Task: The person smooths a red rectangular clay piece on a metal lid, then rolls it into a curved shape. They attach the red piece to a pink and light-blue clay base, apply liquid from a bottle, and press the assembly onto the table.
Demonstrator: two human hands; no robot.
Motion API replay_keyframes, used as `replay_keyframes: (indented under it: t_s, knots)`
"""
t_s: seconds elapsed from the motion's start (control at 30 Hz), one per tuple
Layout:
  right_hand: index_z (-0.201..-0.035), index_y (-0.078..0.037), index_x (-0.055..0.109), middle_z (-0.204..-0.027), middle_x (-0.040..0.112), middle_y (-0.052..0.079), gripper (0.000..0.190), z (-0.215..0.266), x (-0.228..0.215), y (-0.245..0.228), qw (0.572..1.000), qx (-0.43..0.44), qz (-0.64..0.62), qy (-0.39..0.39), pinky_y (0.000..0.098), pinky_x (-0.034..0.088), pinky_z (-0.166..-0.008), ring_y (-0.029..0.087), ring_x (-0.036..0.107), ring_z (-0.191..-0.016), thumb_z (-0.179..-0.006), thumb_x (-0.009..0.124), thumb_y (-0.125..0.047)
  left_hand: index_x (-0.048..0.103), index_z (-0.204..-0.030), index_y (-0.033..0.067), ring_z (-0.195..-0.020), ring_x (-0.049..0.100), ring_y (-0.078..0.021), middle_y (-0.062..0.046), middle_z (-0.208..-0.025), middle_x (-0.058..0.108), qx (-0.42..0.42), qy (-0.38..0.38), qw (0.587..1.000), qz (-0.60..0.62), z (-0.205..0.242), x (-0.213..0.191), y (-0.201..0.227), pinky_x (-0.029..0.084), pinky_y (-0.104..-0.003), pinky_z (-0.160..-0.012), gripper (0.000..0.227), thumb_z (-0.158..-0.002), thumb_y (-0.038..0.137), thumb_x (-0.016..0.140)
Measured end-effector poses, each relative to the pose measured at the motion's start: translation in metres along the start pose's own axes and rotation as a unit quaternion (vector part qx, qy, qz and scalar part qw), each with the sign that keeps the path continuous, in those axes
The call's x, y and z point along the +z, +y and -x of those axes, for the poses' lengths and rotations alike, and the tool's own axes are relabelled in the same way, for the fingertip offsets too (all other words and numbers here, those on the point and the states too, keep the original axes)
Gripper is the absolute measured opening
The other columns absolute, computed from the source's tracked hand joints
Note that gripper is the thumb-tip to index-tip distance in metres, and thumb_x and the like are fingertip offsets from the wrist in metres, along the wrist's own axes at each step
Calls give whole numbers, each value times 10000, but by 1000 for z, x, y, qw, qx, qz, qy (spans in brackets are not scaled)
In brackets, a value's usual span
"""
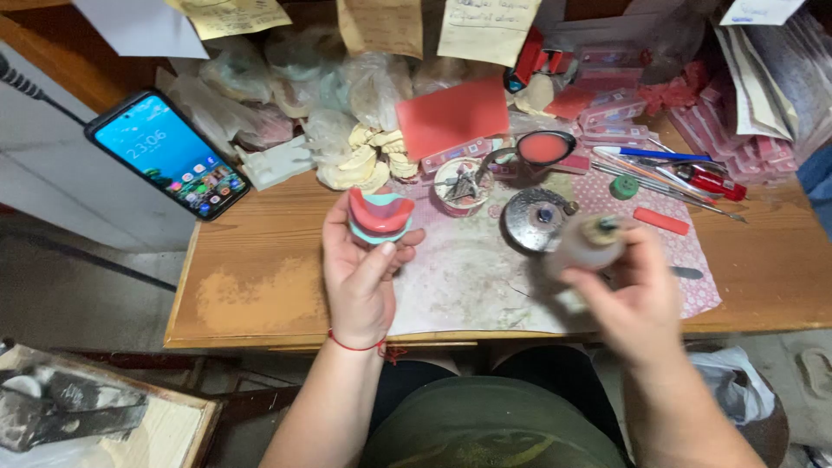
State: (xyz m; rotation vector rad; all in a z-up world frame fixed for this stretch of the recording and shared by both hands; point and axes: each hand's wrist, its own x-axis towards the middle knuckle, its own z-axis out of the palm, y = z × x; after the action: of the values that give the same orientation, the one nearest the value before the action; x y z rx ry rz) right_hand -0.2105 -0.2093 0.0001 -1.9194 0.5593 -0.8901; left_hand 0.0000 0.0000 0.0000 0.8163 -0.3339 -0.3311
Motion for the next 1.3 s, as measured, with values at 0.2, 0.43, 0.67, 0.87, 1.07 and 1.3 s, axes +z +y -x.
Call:
replay_keyframes:
  t_s: [0.2, 0.43, 0.67, 0.87, 1.07, 1.3]
  knots:
    - [-1377, -95, 425, -1263, 575, 99, 538, -16, -116, 66, 989, 10, -6, 145, 272, 461, -1021, 143, 564, -1119, -923, 709, -42, 338, -1597, 125, -895, 764, -376, -265, -1214, 675, -2, 26, 1000, -10, -1, -1, 1, 622, -258, -696, 867, -808, 55, 689]
    - [-1433, -88, 502, -1333, 611, 55, 530, -14, -218, 123, 988, 55, 9, 144, 226, 480, -1060, 99, 588, -1146, -944, 705, -76, 410, -1593, 119, -887, 771, -318, -247, -1226, 697, -10, 45, 998, -30, 1, 9, 6, 648, -245, -702, 780, -851, 76, 647]
    - [-1482, -88, 501, -1391, 596, 52, 473, -11, -225, 155, 996, 38, 3, 84, 272, 461, -1163, 118, 575, -1238, -1038, 658, -130, 401, -1585, 99, -860, 772, -337, -242, -1140, 714, 11, 69, 998, 5, -2, -3, 1, 642, -281, -694, 775, -852, 86, 651]
    - [-1402, -116, 526, -1419, 568, 89, 422, 3, -208, 200, 993, 12, 27, 111, 440, 492, -1167, 241, 582, -1308, -1086, 573, -392, 409, -1546, 106, -797, 754, -354, -273, -1213, 673, 47, 76, 994, 67, 2, -43, 36, 627, -278, -642, 796, -798, 138, 679]
    - [-1098, 75, 663, -1100, 705, 223, 130, 20, -28, 42, 968, -212, 126, 56, 445, 527, -978, 346, 686, -1025, -1109, 559, -2, 469, -1510, 114, -877, 745, -430, -262, -1306, 659, 104, 117, 986, 54, 25, -93, 87, 631, -331, -698, 758, -785, 199, 673]
    - [-1544, 1, 403, -1561, 429, 287, 715, 9, 164, -95, 822, -287, 217, -441, 659, 247, -1165, 467, 341, -1478, -975, 602, -383, 468, -1535, 151, -979, 749, -457, -307, -1352, 643, 155, 145, 975, 68, 53, -155, 125, 694, -414, -808, 721, -836, 219, 626]
